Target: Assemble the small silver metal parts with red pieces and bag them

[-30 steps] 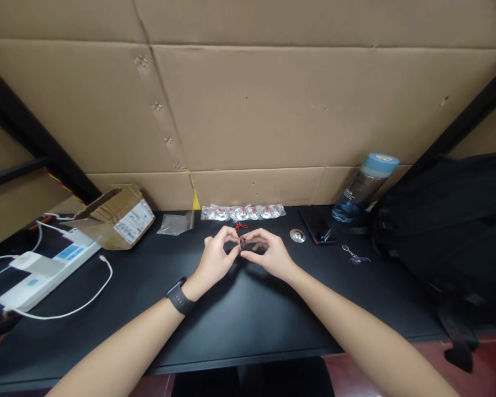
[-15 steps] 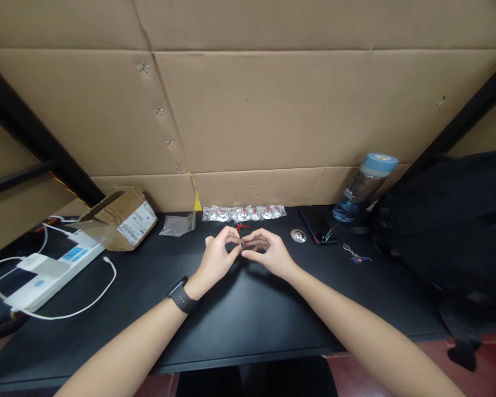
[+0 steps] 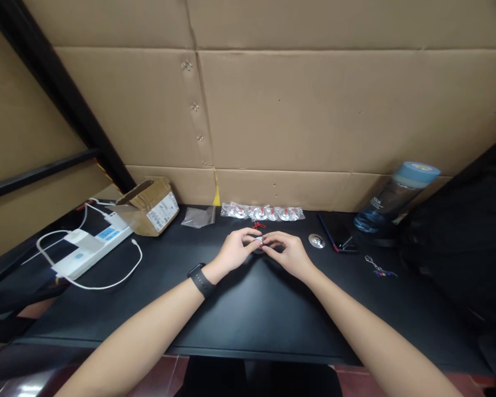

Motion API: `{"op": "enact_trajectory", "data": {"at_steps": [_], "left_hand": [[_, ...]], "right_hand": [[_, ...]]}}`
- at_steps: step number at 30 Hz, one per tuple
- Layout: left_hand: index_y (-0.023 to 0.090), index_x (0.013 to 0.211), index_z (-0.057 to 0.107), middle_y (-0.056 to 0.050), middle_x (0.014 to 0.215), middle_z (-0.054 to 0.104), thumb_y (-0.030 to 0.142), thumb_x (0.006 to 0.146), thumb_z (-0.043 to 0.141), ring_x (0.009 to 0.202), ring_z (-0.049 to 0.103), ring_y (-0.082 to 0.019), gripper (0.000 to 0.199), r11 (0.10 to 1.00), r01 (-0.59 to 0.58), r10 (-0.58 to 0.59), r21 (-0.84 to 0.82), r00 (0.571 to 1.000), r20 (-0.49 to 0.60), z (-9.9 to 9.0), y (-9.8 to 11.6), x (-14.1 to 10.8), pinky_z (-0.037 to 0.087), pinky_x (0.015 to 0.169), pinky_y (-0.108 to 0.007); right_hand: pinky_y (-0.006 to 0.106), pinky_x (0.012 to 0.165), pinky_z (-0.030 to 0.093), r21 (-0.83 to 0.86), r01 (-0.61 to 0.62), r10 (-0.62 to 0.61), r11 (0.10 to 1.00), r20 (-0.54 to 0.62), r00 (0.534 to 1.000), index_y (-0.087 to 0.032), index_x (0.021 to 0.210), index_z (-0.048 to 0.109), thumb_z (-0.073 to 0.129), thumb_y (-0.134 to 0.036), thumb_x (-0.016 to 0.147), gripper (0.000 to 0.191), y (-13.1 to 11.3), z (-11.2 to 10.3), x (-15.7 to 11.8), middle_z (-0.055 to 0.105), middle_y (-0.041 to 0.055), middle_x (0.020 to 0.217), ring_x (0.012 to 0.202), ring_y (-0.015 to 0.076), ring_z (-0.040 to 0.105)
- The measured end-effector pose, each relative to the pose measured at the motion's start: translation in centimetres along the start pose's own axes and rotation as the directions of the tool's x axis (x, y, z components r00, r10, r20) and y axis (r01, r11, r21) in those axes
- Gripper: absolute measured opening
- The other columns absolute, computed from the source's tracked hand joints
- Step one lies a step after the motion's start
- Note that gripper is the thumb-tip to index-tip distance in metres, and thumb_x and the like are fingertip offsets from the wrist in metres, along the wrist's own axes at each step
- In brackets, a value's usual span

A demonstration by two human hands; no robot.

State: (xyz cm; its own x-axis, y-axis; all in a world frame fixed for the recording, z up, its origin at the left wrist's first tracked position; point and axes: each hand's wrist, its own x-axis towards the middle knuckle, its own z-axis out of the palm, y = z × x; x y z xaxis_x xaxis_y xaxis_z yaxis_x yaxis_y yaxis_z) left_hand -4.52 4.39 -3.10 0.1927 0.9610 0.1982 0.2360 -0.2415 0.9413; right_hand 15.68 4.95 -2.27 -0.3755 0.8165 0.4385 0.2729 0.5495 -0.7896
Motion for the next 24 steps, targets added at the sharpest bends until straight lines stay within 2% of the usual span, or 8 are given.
{"op": "enact_trajectory", "data": {"at_steps": [4,6,9,11,13,15,19,24], "left_hand": [[0.022,0.112,0.064,-0.006,0.089,0.078,0.036,0.085,0.072,0.085,0.075,-0.023,0.031,0.998,0.04,-0.041,-0.038,0.999,-0.024,0.3,0.0,-0.2,0.056,0.083,-0.036],[0.023,0.11,0.061,-0.005,0.09,0.077,0.035,0.087,0.069,0.086,0.073,-0.021,0.027,1.0,0.008,-0.009,-0.009,0.998,-0.057,0.3,0.6,-0.4,0.054,0.084,-0.035],[0.025,0.107,0.065,-0.005,0.104,0.073,0.033,0.092,0.062,0.101,0.066,-0.021,0.018,0.963,-0.146,0.166,0.227,0.983,-0.073,-0.1,2.1,-0.7,0.048,0.092,-0.037],[0.026,0.105,0.069,-0.005,0.11,0.07,0.032,0.092,0.063,0.108,0.06,-0.023,0.016,0.877,-0.242,0.268,0.415,0.964,-0.004,-0.4,2.9,-0.9,0.042,0.096,-0.039],[0.027,0.105,0.071,-0.005,0.109,0.069,0.03,0.091,0.064,0.109,0.057,-0.023,0.015,0.798,-0.301,0.31,0.522,0.948,0.074,-0.6,3.2,-1.1,0.036,0.096,-0.039],[0.027,0.101,0.072,-0.004,0.106,0.07,0.027,0.092,0.064,0.108,0.056,-0.023,0.012,0.765,-0.331,0.33,0.552,0.938,0.105,-0.6,3.1,-1.2,0.033,0.093,-0.038],[0.026,0.093,0.071,-0.003,0.099,0.073,0.027,0.094,0.062,0.103,0.057,-0.022,0.009,0.767,-0.332,0.337,0.549,0.937,0.095,-0.3,2.7,-1.1,0.028,0.089,-0.038],[0.024,0.093,0.07,-0.003,0.095,0.074,0.035,0.094,0.061,0.098,0.058,-0.023,0.014,0.77,-0.24,0.28,0.591,0.96,0.025,-0.1,2.6,-1.0,0.028,0.087,-0.038]], "right_hand": [[0.039,0.082,0.063,0.114,-0.109,0.103,0.987,0.054,0.993,-0.021,0.093,0.072,0.071,-0.04,0.084,0.02,0.6,0.4,-0.1,0.076,0.0072,0.097,0.085,0.0231,0.075],[0.04,0.082,0.063,0.214,-0.194,0.185,0.957,0.064,0.981,-0.02,0.094,0.07,0.074,-0.043,0.082,0.027,1.0,0.4,0.0,0.076,0.0074,0.091,0.083,0.0244,0.076],[0.039,0.08,0.063,0.295,-0.248,0.254,0.923,0.02,0.967,-0.019,0.09,0.068,0.081,-0.047,0.075,0.034,1.3,0.1,0.2,0.075,0.0073,0.088,0.081,0.0247,0.075],[0.037,0.075,0.063,0.315,-0.254,0.27,0.914,-0.007,0.963,-0.019,0.089,0.067,0.083,-0.047,0.071,0.037,1.3,-0.1,0.3,0.074,0.0066,0.087,0.078,0.0233,0.075],[0.035,0.068,0.062,0.321,-0.256,0.274,0.912,-0.01,0.962,-0.018,0.089,0.066,0.084,-0.048,0.07,0.039,1.1,-0.1,0.3,0.073,0.0062,0.085,0.073,0.0221,0.074],[0.034,0.064,0.061,0.32,-0.252,0.267,0.913,-0.003,0.964,-0.019,0.089,0.065,0.083,-0.049,0.071,0.039,0.9,0.0,0.3,0.073,0.0062,0.084,0.071,0.0221,0.073],[0.033,0.062,0.06,0.315,-0.243,0.258,0.917,-0.005,0.966,-0.019,0.088,0.065,0.081,-0.05,0.073,0.038,0.5,0.1,0.2,0.073,0.006,0.081,0.07,0.0226,0.073],[0.031,0.057,0.056,0.26,-0.257,0.272,0.931,-0.022,0.962,-0.019,0.087,0.066,0.08,-0.049,0.073,0.036,0.6,0.0,0.2,0.073,0.0051,0.076,0.063,0.0202,0.07]]}}
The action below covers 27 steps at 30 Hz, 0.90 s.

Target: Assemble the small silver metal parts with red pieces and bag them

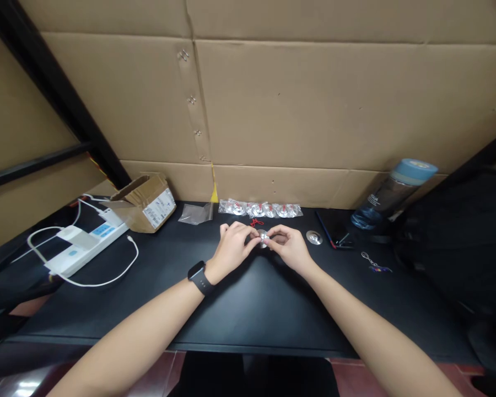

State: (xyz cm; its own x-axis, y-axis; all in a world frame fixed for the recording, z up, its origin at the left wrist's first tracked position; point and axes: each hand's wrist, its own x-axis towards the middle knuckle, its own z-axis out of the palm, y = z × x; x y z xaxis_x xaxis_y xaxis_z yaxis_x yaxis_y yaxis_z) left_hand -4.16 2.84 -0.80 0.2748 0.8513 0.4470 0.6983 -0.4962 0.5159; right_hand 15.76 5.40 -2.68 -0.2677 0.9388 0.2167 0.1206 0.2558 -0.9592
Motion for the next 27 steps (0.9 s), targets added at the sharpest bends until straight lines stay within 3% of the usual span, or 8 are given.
{"op": "enact_trajectory", "data": {"at_steps": [7,13,18,21,24,27], "left_hand": [[0.023,0.09,0.065,-0.002,0.091,0.07,0.027,0.096,0.055,0.093,0.057,-0.021,0.012,0.998,0.035,-0.037,0.052,0.999,0.038,0.5,-0.1,-0.3,0.027,0.082,-0.035],[0.021,0.09,0.061,-0.002,0.09,0.069,0.026,0.098,0.051,0.091,0.056,-0.021,0.014,0.992,0.065,-0.068,0.11,0.997,0.029,0.5,-0.5,-0.2,0.025,0.08,-0.036],[0.021,0.092,0.061,-0.002,0.092,0.07,0.026,0.098,0.05,0.093,0.057,-0.02,0.014,0.985,-0.044,0.018,0.168,0.987,0.157,-1.4,-0.8,0.4,0.025,0.082,-0.036],[0.021,0.091,0.061,-0.003,0.094,0.07,0.023,0.097,0.051,0.096,0.057,-0.021,0.011,0.967,-0.087,0.043,0.239,0.982,0.183,-3.5,-1.9,1.0,0.025,0.083,-0.036],[0.02,0.087,0.061,-0.004,0.091,0.07,0.021,0.095,0.052,0.092,0.058,-0.022,0.012,0.945,-0.049,-0.013,0.325,0.983,0.185,-5.2,-3.7,1.3,0.025,0.082,-0.036],[0.02,0.085,0.061,-0.005,0.089,0.07,0.02,0.094,0.052,0.091,0.058,-0.024,0.013,0.914,0.007,-0.073,0.405,0.986,0.148,-5.7,-4.8,1.2,0.027,0.082,-0.038]], "right_hand": [[0.028,0.056,0.052,-0.179,0.067,-0.074,0.982,-0.03,0.997,-0.02,0.085,0.068,0.074,-0.04,0.08,0.022,-0.2,0.7,-0.3,0.072,0.003,0.074,0.058,0.0165,0.065],[0.027,0.061,0.053,-0.296,0.049,-0.075,0.954,-0.079,0.994,-0.02,0.092,0.071,0.072,-0.034,0.078,0.02,0.1,0.3,0.0,0.074,0.0045,0.087,0.06,0.0136,0.064],[0.028,0.06,0.053,-0.332,0.032,-0.038,0.943,-0.011,0.999,-0.02,0.108,0.066,0.067,-0.038,0.083,0.031,0.8,0.0,0.3,0.072,0.0061,0.097,0.059,0.013,0.063],[0.038,0.081,0.055,-0.549,0.169,-0.159,0.819,0.065,0.985,-0.023,0.119,0.064,0.056,-0.04,0.092,0.033,1.2,-0.4,1.3,0.07,0.011,0.119,0.09,0.022,0.068],[0.053,0.099,0.043,-0.748,0.258,-0.18,0.611,0.186,0.966,-0.028,0.135,0.057,0.049,-0.038,0.098,0.04,1.6,-0.9,2.7,0.057,0.0106,0.144,0.127,0.0316,0.052],[0.056,0.099,0.038,-0.806,0.295,-0.11,0.513,0.279,0.954,-0.03,0.139,0.055,0.044,-0.035,0.1,0.041,1.8,-1.1,3.3,0.056,0.009,0.146,0.132,0.0325,0.048]]}}
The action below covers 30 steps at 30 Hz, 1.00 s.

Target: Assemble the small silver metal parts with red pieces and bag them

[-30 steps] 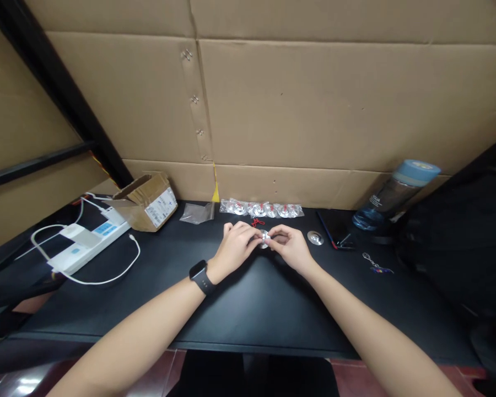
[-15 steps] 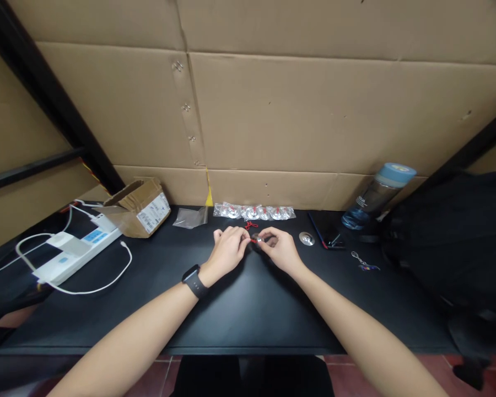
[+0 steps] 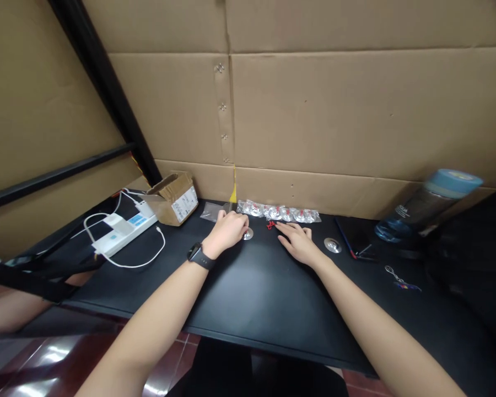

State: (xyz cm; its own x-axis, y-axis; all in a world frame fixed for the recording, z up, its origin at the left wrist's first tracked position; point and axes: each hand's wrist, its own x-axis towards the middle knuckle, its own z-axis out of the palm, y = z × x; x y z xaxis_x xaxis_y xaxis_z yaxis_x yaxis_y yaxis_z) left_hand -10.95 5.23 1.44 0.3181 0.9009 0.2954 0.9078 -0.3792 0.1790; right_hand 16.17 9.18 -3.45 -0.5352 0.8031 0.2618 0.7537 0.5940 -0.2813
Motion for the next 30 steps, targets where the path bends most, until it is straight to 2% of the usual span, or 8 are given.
{"op": "enact_trajectory", "data": {"at_steps": [4,8,14,17,19,22,25,30], "left_hand": [[0.021,0.101,0.063,-0.011,0.109,0.069,0.019,0.094,0.051,0.106,0.056,-0.028,0.014,0.999,0.001,0.003,0.038,0.994,-0.107,1.0,1.0,-0.3,0.031,0.087,-0.041],[0.025,0.126,0.059,-0.01,0.136,0.061,0.022,0.098,0.046,0.125,0.049,-0.027,0.031,0.977,-0.209,0.206,-0.035,0.976,-0.064,3.0,3.3,-0.3,0.033,0.094,-0.042],[0.031,0.149,0.042,-0.007,0.155,0.046,0.03,0.103,0.036,0.137,0.041,-0.028,0.046,0.933,-0.338,0.348,-0.124,0.935,0.066,5.5,5.2,0.0,0.032,0.1,-0.044],[0.033,0.152,0.037,-0.007,0.152,0.05,0.034,0.105,0.035,0.136,0.043,-0.027,0.048,0.899,-0.403,0.424,-0.172,0.9,0.104,5.3,5.7,-0.3,0.032,0.099,-0.043],[0.03,0.146,0.046,-0.008,0.143,0.058,0.038,0.104,0.039,0.132,0.046,-0.026,0.043,0.889,-0.415,0.436,-0.195,0.896,0.082,5.0,6.2,-0.5,0.032,0.099,-0.042],[0.025,0.119,0.064,-0.008,0.119,0.07,0.041,0.101,0.047,0.12,0.052,-0.025,0.029,0.891,-0.411,0.425,-0.193,0.905,0.034,4.6,6.9,-0.7,0.033,0.096,-0.04],[0.022,0.096,0.066,-0.007,0.1,0.071,0.037,0.1,0.05,0.107,0.055,-0.024,0.022,0.912,-0.378,0.383,-0.161,0.924,0.002,4.6,7.1,-0.7,0.034,0.089,-0.038],[0.023,0.107,0.066,-0.006,0.102,0.07,0.031,0.099,0.053,0.102,0.055,-0.023,0.017,0.939,-0.31,0.316,-0.147,0.949,0.016,4.7,7.2,-0.8,0.035,0.087,-0.037]], "right_hand": [[0.052,0.099,0.037,-0.038,0.033,-0.031,0.999,0.028,0.999,-0.027,0.133,0.061,0.046,-0.032,0.099,0.037,-0.1,-0.8,-1.0,0.061,0.0111,0.139,0.127,0.0301,0.052],[0.048,0.1,0.04,0.003,0.017,-0.017,1.0,0.092,0.996,-0.029,0.122,0.068,0.053,-0.034,0.096,0.03,1.9,-3.0,-2.4,0.064,0.0087,0.133,0.122,0.0277,0.057],[0.045,0.099,0.045,-0.08,-0.287,0.295,0.955,0.13,0.946,-0.027,0.122,0.068,0.076,-0.023,0.074,0.049,7.6,-7.5,-4.7,0.064,0.0088,0.134,0.12,0.0322,0.059],[0.033,0.095,0.049,0.021,-0.289,0.278,0.957,0.213,0.937,-0.023,0.12,0.07,0.076,-0.014,0.07,0.051,8.6,-8.4,-5.2,0.071,0.0074,0.119,0.108,0.0247,0.067],[0.028,0.088,0.05,0.065,-0.287,0.267,0.956,0.219,0.939,-0.022,0.118,0.071,0.075,-0.011,0.069,0.05,8.6,-8.5,-5.1,0.073,0.0065,0.112,0.099,0.0212,0.069],[0.026,0.083,0.051,0.039,-0.348,0.334,0.937,0.199,0.921,-0.02,0.117,0.071,0.078,-0.017,0.067,0.051,8.2,-8.3,-5.1,0.073,0.0077,0.11,0.095,0.0209,0.07],[0.026,0.081,0.051,-0.028,-0.415,0.412,0.909,0.21,0.887,-0.021,0.115,0.071,0.081,-0.022,0.065,0.05,8.0,-8.4,-5.2,0.073,0.0082,0.108,0.093,0.0218,0.07],[0.029,0.075,0.05,-0.125,-0.438,0.455,0.89,0.187,0.871,-0.028,0.109,0.072,0.078,-0.029,0.065,0.044,7.5,-8.9,-5.4,0.073,0.0061,0.11,0.091,0.0245,0.07]]}}
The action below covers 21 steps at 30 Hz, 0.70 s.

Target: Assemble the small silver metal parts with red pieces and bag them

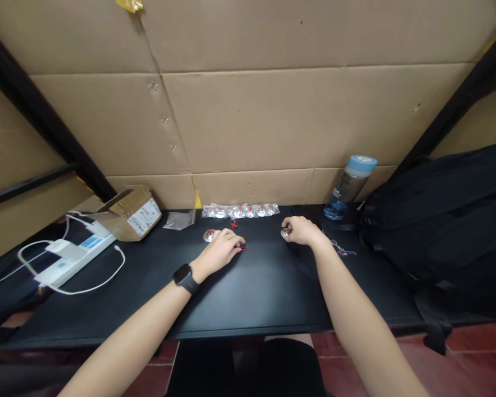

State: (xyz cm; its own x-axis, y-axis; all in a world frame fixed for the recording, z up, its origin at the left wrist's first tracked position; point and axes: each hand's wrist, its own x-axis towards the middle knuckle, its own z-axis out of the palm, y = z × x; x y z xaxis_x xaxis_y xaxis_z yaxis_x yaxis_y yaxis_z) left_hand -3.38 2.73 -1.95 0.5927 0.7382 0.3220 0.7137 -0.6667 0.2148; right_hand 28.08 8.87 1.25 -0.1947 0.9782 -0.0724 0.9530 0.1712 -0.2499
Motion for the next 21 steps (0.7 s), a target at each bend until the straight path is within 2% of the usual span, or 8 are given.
{"op": "enact_trajectory", "data": {"at_steps": [3,5,7,9,12,15,18,21], "left_hand": [[0.021,0.1,0.068,-0.007,0.102,0.07,0.028,0.099,0.05,0.104,0.055,-0.023,0.02,0.999,0.043,-0.043,0.006,0.999,-0.002,0.0,0.6,0.0,0.034,0.089,-0.038],[0.021,0.093,0.069,-0.007,0.101,0.071,0.029,0.1,0.049,0.104,0.056,-0.023,0.022,0.995,0.093,-0.094,-0.034,0.995,-0.031,0.0,0.9,0.0,0.033,0.092,-0.039],[0.021,0.094,0.068,-0.006,0.102,0.071,0.031,0.1,0.049,0.102,0.059,-0.021,0.022,0.98,0.153,-0.163,-0.129,0.984,-0.076,-0.2,1.0,0.2,0.035,0.093,-0.038],[0.021,0.098,0.067,-0.004,0.101,0.073,0.034,0.099,0.049,0.093,0.063,-0.019,0.022,0.939,0.207,-0.248,-0.273,0.961,-0.121,-0.5,0.6,0.3,0.039,0.09,-0.036],[0.019,0.092,0.068,-0.004,0.095,0.074,0.039,0.094,0.058,0.084,0.066,-0.018,0.022,0.833,0.216,-0.339,-0.509,0.927,-0.162,-1.0,-0.3,0.3,0.045,0.085,-0.032],[0.016,0.084,0.07,-0.005,0.088,0.074,0.041,0.086,0.069,0.084,0.067,-0.019,0.024,0.723,0.179,-0.373,-0.667,0.914,-0.159,-1.3,-1.0,0.3,0.049,0.083,-0.031],[0.015,0.083,0.071,-0.007,0.087,0.076,0.041,0.08,0.076,0.084,0.069,-0.02,0.027,0.626,0.157,-0.378,-0.764,0.918,-0.121,-1.4,-1.1,0.3,0.051,0.085,-0.032],[0.015,0.094,0.074,-0.009,0.096,0.077,0.041,0.078,0.079,0.092,0.071,-0.022,0.031,0.552,0.151,-0.373,-0.82,0.924,-0.081,-1.4,-0.9,0.4,0.052,0.089,-0.034]], "right_hand": [[0.03,0.076,0.05,0.025,0.061,-0.059,0.998,-0.071,0.996,-0.028,0.107,0.071,0.077,-0.027,0.062,0.046,-0.7,-0.1,-0.2,0.073,0.0048,0.106,0.091,0.0252,0.069],[0.029,0.077,0.051,0.145,0.212,-0.193,0.966,-0.136,0.972,-0.026,0.106,0.07,0.075,-0.024,0.063,0.043,-1.8,0.2,-0.3,0.073,0.0038,0.102,0.088,0.0217,0.069],[0.027,0.077,0.052,0.3,0.385,-0.332,0.873,-0.213,0.919,-0.024,0.107,0.068,0.072,-0.022,0.066,0.041,-3.5,0.9,-0.5,0.072,0.0036,0.102,0.084,0.0179,0.068],[0.026,0.075,0.053,0.403,0.5,-0.406,0.767,-0.299,0.864,-0.022,0.109,0.066,0.071,-0.021,0.068,0.041,-5.6,1.7,-1.0,0.071,0.0043,0.105,0.083,0.0168,0.067],[0.027,0.071,0.054,0.443,0.589,-0.432,0.676,-0.409,0.804,-0.022,0.107,0.065,0.068,-0.02,0.071,0.036,-8.8,2.9,-2.0,0.069,0.005,0.106,0.086,0.018,0.067],[0.03,0.075,0.056,0.472,0.642,-0.416,0.604,-0.501,0.759,-0.023,0.111,0.063,0.067,-0.019,0.075,0.036,-11.0,3.8,-2.9,0.067,0.006,0.109,0.093,0.0198,0.067],[0.032,0.078,0.057,0.482,0.683,-0.413,0.549,-0.554,0.723,-0.024,0.114,0.061,0.067,-0.019,0.078,0.037,-11.9,4.1,-3.5,0.066,0.0063,0.112,0.098,0.0204,0.067],[0.033,0.08,0.057,0.477,0.702,-0.436,0.528,-0.557,0.706,-0.025,0.115,0.061,0.067,-0.017,0.08,0.037,-12.1,4.2,-3.6,0.066,0.0061,0.114,0.1,0.0206,0.066]]}}
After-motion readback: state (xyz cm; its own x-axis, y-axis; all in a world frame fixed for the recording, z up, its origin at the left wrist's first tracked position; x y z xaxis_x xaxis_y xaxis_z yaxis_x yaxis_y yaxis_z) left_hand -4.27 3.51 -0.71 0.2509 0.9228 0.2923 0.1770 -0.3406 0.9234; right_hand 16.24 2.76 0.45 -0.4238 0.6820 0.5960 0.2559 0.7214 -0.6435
